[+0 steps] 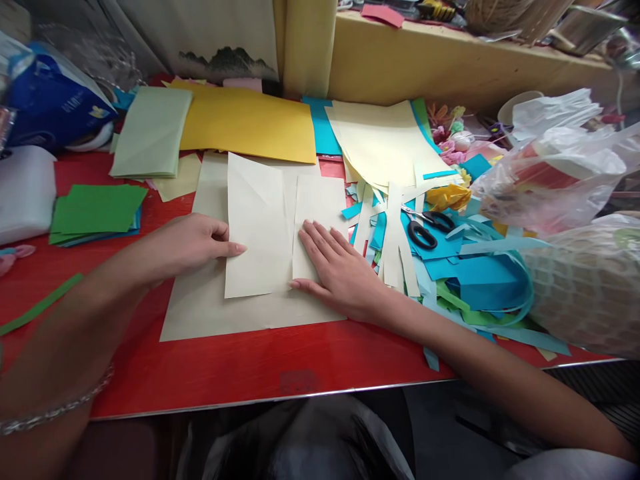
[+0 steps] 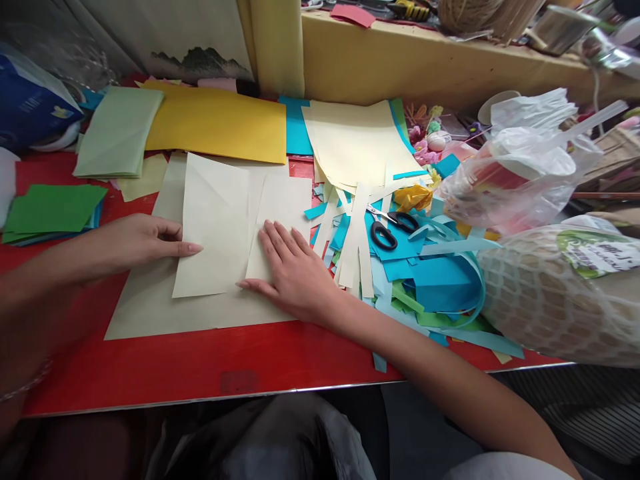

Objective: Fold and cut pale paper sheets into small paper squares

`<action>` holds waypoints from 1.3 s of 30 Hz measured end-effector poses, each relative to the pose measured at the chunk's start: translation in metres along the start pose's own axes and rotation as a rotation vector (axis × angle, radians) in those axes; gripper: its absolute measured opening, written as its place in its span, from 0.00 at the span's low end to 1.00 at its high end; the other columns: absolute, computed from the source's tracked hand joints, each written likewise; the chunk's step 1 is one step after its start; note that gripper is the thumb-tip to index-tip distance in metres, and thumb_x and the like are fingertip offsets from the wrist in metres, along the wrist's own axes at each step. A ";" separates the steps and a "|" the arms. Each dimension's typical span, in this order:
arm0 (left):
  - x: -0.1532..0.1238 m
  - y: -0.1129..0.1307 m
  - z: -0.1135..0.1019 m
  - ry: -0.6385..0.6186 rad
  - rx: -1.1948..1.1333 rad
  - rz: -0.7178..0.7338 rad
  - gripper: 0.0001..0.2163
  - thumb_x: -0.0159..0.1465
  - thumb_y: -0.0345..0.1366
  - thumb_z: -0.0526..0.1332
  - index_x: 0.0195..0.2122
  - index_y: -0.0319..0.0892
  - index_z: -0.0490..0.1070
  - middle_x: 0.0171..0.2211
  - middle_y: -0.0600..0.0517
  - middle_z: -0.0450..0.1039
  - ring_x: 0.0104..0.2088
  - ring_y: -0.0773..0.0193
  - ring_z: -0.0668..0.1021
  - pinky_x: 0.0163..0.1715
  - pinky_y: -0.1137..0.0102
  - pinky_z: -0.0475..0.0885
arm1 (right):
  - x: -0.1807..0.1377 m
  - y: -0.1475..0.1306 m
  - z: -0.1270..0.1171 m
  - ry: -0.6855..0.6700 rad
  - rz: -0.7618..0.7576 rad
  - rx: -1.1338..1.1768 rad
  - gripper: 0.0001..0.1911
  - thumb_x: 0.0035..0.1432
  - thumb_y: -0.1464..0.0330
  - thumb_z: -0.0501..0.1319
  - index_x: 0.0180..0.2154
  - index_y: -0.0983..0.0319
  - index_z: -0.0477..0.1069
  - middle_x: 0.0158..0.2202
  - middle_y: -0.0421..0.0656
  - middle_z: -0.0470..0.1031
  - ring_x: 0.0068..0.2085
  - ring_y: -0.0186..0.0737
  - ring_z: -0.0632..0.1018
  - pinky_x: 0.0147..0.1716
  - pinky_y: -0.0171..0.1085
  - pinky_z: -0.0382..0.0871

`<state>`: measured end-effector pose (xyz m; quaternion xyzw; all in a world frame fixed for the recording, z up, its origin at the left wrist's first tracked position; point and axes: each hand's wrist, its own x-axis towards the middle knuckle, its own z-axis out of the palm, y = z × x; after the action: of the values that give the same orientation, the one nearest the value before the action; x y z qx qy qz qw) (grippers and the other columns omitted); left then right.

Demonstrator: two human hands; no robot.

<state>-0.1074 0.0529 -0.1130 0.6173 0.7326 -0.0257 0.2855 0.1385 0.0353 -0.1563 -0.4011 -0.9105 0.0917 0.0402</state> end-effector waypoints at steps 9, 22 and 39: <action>0.001 -0.003 -0.001 -0.008 0.044 -0.002 0.17 0.50 0.54 0.59 0.24 0.45 0.70 0.26 0.54 0.71 0.28 0.61 0.71 0.25 0.70 0.60 | -0.001 0.000 -0.003 -0.025 -0.020 0.048 0.59 0.48 0.34 0.37 0.66 0.72 0.40 0.68 0.52 0.36 0.68 0.48 0.40 0.66 0.47 0.34; 0.000 -0.005 -0.003 -0.032 0.109 0.015 0.19 0.50 0.55 0.58 0.20 0.43 0.66 0.23 0.54 0.68 0.26 0.63 0.69 0.24 0.70 0.59 | -0.001 0.000 -0.005 -0.031 -0.021 0.037 0.55 0.52 0.36 0.35 0.66 0.71 0.40 0.68 0.52 0.37 0.68 0.48 0.40 0.66 0.47 0.34; -0.001 -0.015 -0.017 -0.047 0.143 -0.033 0.17 0.52 0.52 0.61 0.19 0.42 0.66 0.20 0.55 0.65 0.22 0.65 0.66 0.23 0.70 0.55 | -0.001 -0.001 -0.004 -0.057 0.002 0.064 0.55 0.51 0.36 0.38 0.66 0.71 0.39 0.68 0.50 0.35 0.68 0.47 0.39 0.66 0.47 0.33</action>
<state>-0.1272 0.0547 -0.1032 0.6234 0.7319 -0.0972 0.2575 0.1394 0.0346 -0.1517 -0.3977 -0.9075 0.1323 0.0272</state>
